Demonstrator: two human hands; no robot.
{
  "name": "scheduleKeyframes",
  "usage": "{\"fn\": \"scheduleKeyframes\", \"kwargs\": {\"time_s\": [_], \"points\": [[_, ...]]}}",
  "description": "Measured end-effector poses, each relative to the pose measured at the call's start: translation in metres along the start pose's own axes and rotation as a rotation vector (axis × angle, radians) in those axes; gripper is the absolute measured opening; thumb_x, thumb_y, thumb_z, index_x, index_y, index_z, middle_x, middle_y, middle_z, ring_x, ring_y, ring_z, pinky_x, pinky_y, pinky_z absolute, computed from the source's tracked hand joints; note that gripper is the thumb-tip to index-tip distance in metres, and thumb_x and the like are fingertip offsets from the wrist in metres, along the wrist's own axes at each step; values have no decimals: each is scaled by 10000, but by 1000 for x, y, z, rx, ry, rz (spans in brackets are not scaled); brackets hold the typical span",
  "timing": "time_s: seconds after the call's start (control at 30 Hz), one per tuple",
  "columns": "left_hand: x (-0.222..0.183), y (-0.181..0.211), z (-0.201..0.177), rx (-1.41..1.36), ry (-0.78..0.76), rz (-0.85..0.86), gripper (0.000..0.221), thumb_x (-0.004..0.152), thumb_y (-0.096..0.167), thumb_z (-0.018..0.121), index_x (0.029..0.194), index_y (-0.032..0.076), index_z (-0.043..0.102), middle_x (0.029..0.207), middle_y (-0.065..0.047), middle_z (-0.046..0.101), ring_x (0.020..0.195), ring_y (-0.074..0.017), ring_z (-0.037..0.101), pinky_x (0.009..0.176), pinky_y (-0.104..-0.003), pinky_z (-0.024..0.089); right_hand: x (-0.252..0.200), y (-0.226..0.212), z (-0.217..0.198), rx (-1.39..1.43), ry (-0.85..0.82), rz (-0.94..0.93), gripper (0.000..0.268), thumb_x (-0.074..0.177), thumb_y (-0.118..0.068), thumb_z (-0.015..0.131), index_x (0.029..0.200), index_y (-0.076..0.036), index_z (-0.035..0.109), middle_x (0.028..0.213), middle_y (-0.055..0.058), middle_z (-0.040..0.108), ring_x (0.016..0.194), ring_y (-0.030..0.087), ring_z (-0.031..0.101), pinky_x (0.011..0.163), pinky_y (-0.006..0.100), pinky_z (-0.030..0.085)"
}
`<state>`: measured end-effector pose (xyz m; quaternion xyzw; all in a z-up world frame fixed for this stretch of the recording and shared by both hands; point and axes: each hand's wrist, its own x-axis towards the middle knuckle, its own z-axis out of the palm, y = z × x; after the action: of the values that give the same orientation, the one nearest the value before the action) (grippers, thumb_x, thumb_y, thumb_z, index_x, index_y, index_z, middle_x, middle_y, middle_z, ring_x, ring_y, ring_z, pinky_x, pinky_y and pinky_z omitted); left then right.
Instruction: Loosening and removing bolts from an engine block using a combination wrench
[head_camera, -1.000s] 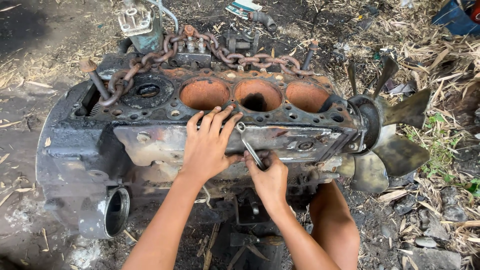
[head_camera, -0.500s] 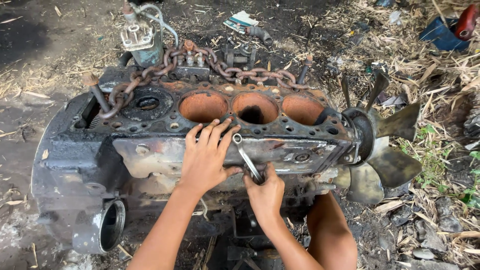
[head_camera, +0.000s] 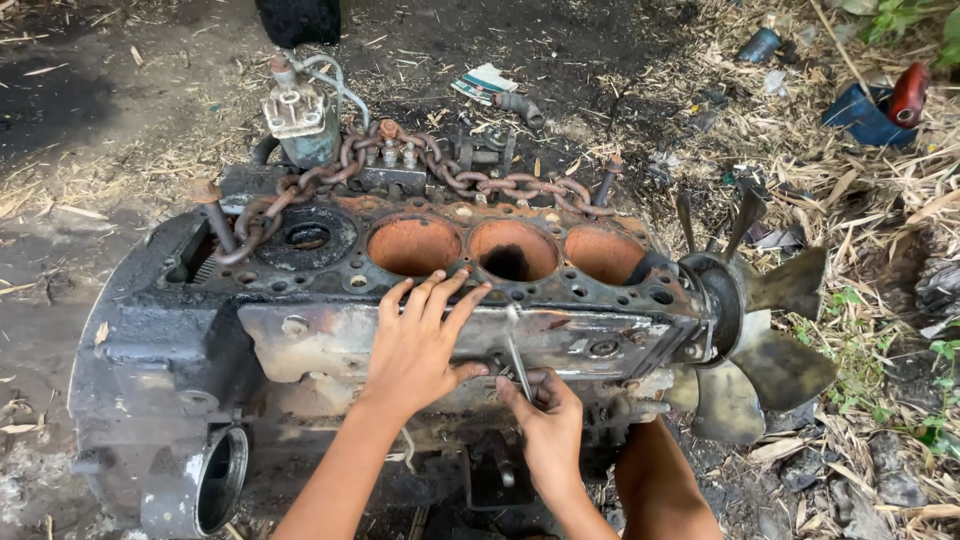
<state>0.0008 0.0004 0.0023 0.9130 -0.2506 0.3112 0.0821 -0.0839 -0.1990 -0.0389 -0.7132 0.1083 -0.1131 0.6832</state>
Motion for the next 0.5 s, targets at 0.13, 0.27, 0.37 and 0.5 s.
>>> {"fn": "scheduleKeyframes", "kwargs": {"time_s": [0.13,0.27,0.37,0.5], "points": [[0,-2,-6,-163,2,-2,902,754,758,805,1583,440,647,1698,-71,511,1523,-312,465,1228,-562,292,5,5,-5,396,-48,134,102,1029,-5,813,1064,87,788,683,35,593,496,64,355,441,253,269],[1,-5,-14,-280,-14,3,727,877,765,680,1538,463,712,1689,-82,524,1450,-320,488,1209,-563,287,8,12,-4,470,-24,178,88,1042,-7,791,1088,67,779,657,-9,481,507,54,325,450,254,252],[3,-4,-15,-367,-28,-19,506,903,609,736,1388,492,819,1701,-84,532,1482,-328,475,1188,-557,284,7,10,-3,504,-32,171,88,1037,-6,793,1085,66,773,657,-12,493,489,50,346,437,250,274],[4,-1,-16,-491,-34,-77,373,829,685,754,977,401,946,1680,-46,565,1521,-335,448,1222,-578,243,0,6,4,489,-101,176,135,1040,-14,787,1135,82,784,632,-9,484,483,65,337,440,267,286]]}}
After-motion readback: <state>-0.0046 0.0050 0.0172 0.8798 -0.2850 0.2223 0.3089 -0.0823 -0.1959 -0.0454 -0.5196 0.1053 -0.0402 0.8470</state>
